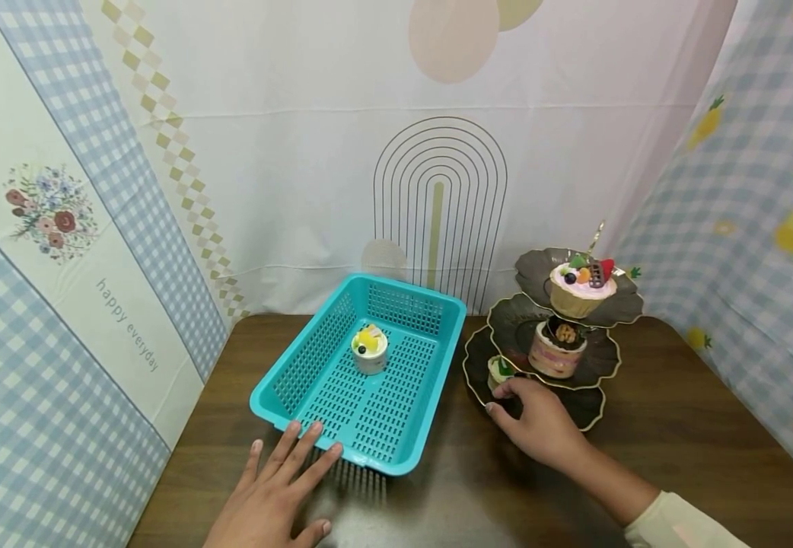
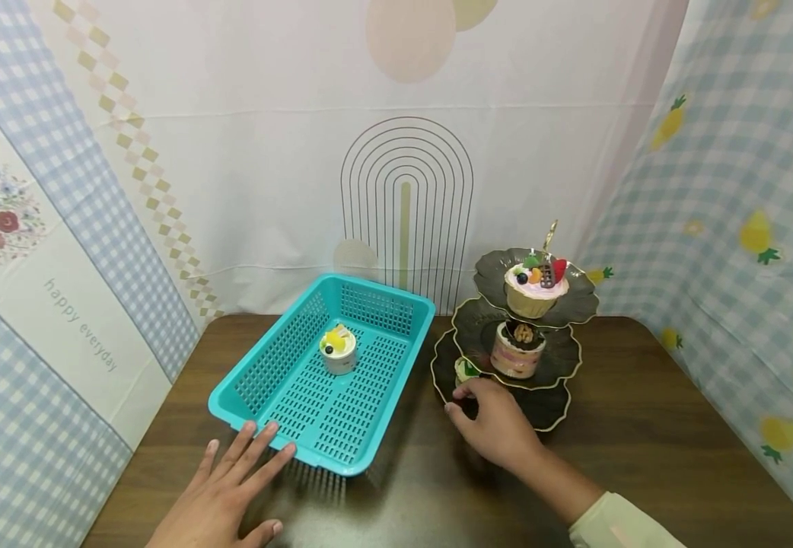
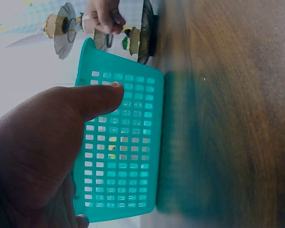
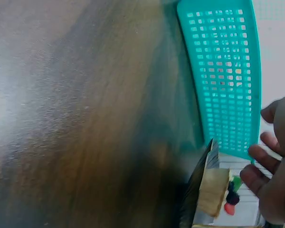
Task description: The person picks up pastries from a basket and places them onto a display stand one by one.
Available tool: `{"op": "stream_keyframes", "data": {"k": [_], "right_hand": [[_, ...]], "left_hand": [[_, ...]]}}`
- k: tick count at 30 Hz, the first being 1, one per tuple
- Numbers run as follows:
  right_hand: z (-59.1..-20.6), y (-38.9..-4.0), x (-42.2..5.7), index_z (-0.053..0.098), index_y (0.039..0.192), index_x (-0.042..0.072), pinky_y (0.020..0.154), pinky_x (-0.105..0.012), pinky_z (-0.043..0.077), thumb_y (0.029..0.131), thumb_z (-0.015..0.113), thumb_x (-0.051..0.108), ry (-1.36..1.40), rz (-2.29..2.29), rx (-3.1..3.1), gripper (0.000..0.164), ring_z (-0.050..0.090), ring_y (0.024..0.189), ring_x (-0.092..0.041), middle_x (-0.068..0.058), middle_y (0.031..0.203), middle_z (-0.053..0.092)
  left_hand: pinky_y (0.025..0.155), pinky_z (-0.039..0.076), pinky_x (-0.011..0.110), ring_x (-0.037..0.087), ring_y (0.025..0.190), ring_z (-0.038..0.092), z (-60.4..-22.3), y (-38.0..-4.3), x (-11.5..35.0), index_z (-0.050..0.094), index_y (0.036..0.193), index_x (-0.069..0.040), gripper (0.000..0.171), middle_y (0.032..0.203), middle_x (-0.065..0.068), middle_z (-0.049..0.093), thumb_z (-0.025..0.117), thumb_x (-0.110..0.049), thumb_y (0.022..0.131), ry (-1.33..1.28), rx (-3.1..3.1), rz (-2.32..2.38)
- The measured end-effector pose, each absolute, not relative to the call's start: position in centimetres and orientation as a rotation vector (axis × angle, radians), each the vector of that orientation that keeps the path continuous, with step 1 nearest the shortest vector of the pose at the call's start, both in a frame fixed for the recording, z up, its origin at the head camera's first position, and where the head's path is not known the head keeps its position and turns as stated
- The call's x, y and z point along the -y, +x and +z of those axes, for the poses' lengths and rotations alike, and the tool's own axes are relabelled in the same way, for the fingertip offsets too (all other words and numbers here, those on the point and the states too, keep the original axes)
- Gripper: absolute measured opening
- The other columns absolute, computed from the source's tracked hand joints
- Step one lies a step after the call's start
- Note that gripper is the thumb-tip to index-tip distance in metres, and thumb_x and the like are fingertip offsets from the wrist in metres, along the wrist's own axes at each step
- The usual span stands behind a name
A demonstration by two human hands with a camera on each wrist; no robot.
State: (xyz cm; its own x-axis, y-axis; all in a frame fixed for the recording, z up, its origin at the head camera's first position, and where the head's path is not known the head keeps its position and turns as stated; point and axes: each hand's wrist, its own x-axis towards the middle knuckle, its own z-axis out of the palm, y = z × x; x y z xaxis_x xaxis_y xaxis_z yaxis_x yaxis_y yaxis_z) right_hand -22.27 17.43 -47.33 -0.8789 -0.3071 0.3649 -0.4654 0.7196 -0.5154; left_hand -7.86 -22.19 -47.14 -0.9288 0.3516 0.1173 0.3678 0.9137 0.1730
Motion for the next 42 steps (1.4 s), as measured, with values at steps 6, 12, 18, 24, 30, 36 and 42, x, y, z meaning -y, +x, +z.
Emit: {"op": "stream_keyframes", "data": {"k": [6, 12, 18, 24, 30, 36, 42], "right_hand": [[-46.2, -22.6, -15.7, 0.072, 0.112, 0.011, 0.092, -0.047, 0.051, 0.09, 0.081, 0.026, 0.835, 0.845, 2.592, 0.028, 0.062, 0.111, -0.023, 0.0, 0.112, 0.067], [-44.8, -23.5, -13.6, 0.068, 0.126, 0.009, 0.098, -0.049, 0.05, 0.092, 0.08, 0.031, 0.973, 0.846, 2.57, 0.043, 0.058, 0.122, -0.025, -0.004, 0.125, 0.066], [-44.0, -24.8, -11.5, 0.064, 0.135, 0.008, 0.103, -0.053, 0.048, 0.094, 0.077, 0.037, 1.084, 0.829, 2.612, 0.053, 0.054, 0.131, -0.029, -0.009, 0.135, 0.063], [-43.1, -26.5, -9.6, 0.057, 0.144, 0.01, 0.106, -0.054, 0.045, 0.094, 0.074, 0.046, 1.1, 0.81, 2.744, 0.064, 0.049, 0.136, -0.032, -0.012, 0.143, 0.058], [-43.1, -28.1, -8.3, 0.05, 0.151, 0.008, 0.109, -0.058, 0.041, 0.094, 0.072, 0.049, 1.076, 0.78, 2.888, 0.073, 0.043, 0.142, -0.037, -0.015, 0.15, 0.052], [-43.4, -29.1, -7.6, 0.047, 0.153, 0.006, 0.109, -0.059, 0.04, 0.095, 0.07, 0.05, 1.081, 0.766, 2.956, 0.076, 0.041, 0.143, -0.04, -0.019, 0.152, 0.049], [-43.4, -29.8, -6.4, 0.048, 0.153, 0.008, 0.11, -0.056, 0.041, 0.095, 0.071, 0.05, 1.043, 0.737, 3.002, 0.076, 0.043, 0.142, -0.037, -0.016, 0.151, 0.05]], "left_hand": [[0.11, -0.029, 0.032, 0.017, 0.157, -0.003, -47.0, -7.7, 22.2, 0.022, 0.163, -0.042, 0.089, 0.172, -0.006, 0.011, 0.07, -0.06, 0.09, -0.556, 3.004, -0.304], [0.117, -0.022, 0.047, 0.017, 0.157, -0.004, -46.8, -7.7, 22.3, 0.02, 0.163, -0.044, 0.09, 0.171, -0.011, 0.005, 0.071, -0.059, 0.09, -0.542, 3.038, -0.361], [0.114, 0.017, 0.071, 0.016, 0.157, -0.001, -46.7, -7.8, 22.4, 0.025, 0.163, -0.042, 0.089, 0.171, -0.011, 0.008, 0.071, -0.06, 0.089, -0.555, 3.021, -0.339], [0.114, 0.017, 0.071, 0.016, 0.157, 0.0, -46.5, -7.8, 22.3, 0.026, 0.162, -0.042, 0.088, 0.171, -0.012, 0.008, 0.071, -0.06, 0.089, -0.541, 3.036, -0.357], [0.114, 0.014, 0.071, 0.019, 0.157, 0.002, -46.5, -7.7, 22.2, 0.027, 0.163, -0.04, 0.088, 0.171, -0.01, 0.009, 0.072, -0.059, 0.089, -0.54, 3.05, -0.357], [0.114, 0.014, 0.072, 0.022, 0.157, 0.005, -46.6, -7.8, 22.2, 0.025, 0.163, -0.041, 0.089, 0.171, -0.011, 0.005, 0.07, -0.06, 0.089, -0.553, 3.037, -0.327], [0.115, 0.014, 0.071, 0.021, 0.157, 0.005, -46.5, -7.8, 22.2, 0.028, 0.163, -0.04, 0.088, 0.171, -0.012, 0.005, 0.071, -0.06, 0.089, -0.545, 3.049, -0.333]]}}
